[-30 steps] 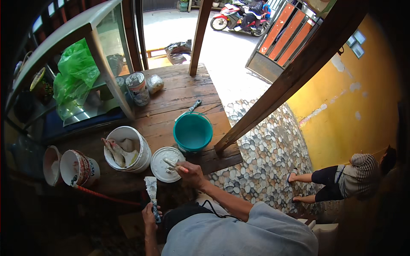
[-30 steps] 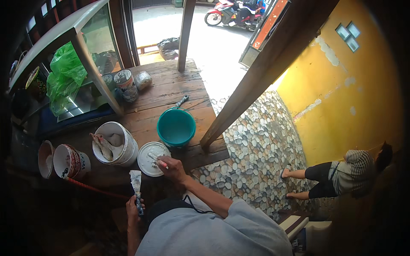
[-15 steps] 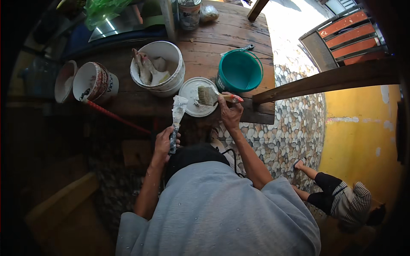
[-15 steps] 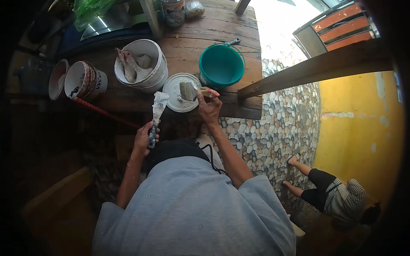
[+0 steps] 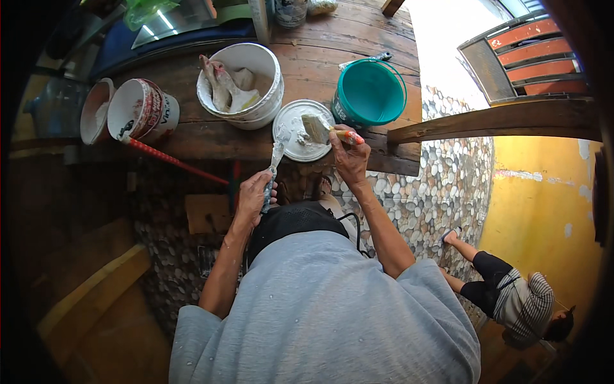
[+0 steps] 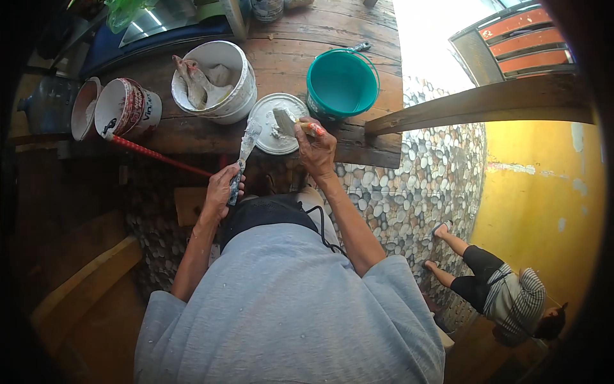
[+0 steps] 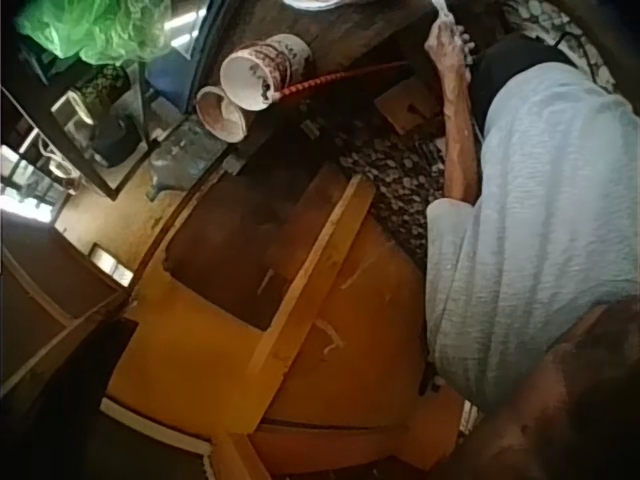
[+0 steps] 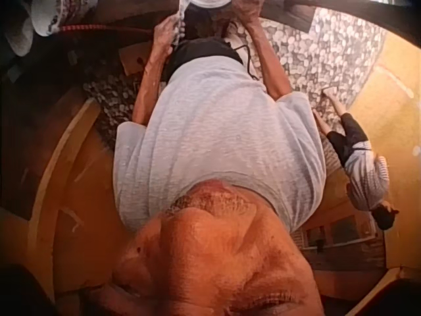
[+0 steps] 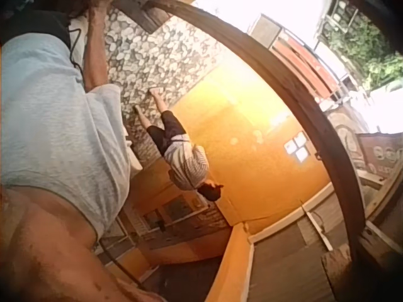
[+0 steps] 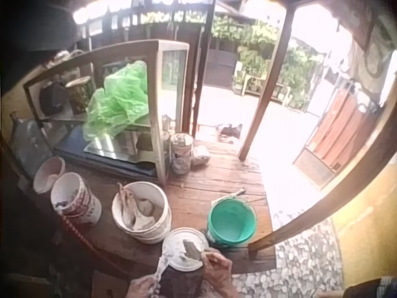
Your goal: The person applies plaster onto a cracked wall using a putty knife while holding a lid with plaster. The person then walks to a table and mixes plaster on the lid using a putty knife.
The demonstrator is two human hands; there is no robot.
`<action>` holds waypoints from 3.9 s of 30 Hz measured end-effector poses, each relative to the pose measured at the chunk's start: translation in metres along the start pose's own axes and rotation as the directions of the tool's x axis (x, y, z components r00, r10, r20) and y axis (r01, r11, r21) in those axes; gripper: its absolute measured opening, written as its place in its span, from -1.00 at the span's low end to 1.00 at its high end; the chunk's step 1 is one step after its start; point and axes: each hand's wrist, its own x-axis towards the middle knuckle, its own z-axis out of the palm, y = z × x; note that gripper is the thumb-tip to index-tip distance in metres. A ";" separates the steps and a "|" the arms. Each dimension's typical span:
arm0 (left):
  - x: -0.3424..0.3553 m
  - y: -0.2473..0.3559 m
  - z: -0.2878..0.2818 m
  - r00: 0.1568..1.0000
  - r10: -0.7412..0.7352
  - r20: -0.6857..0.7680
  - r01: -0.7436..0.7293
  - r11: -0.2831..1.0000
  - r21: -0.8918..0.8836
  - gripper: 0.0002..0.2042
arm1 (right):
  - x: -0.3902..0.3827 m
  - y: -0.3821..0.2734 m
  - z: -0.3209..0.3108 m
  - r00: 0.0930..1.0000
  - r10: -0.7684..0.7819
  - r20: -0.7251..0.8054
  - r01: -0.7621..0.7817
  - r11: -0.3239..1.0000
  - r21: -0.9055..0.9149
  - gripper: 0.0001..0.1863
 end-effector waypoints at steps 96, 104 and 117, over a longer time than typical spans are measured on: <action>0.179 -0.056 0.011 0.897 0.385 -0.218 -0.258 0.855 0.451 -0.68 | -0.126 0.061 -0.028 0.798 0.602 0.024 -0.595 0.794 -0.120 -0.74; 0.149 -0.061 0.010 0.998 0.060 0.024 -0.063 0.988 0.144 -0.83 | -0.152 0.065 -0.027 0.756 0.652 0.058 -0.654 0.747 0.124 -0.65; 0.151 -0.109 0.031 0.883 -0.102 0.458 0.325 0.837 -0.440 -0.61 | -0.143 0.049 -0.036 0.902 0.429 -0.039 -0.415 0.840 -0.350 -0.74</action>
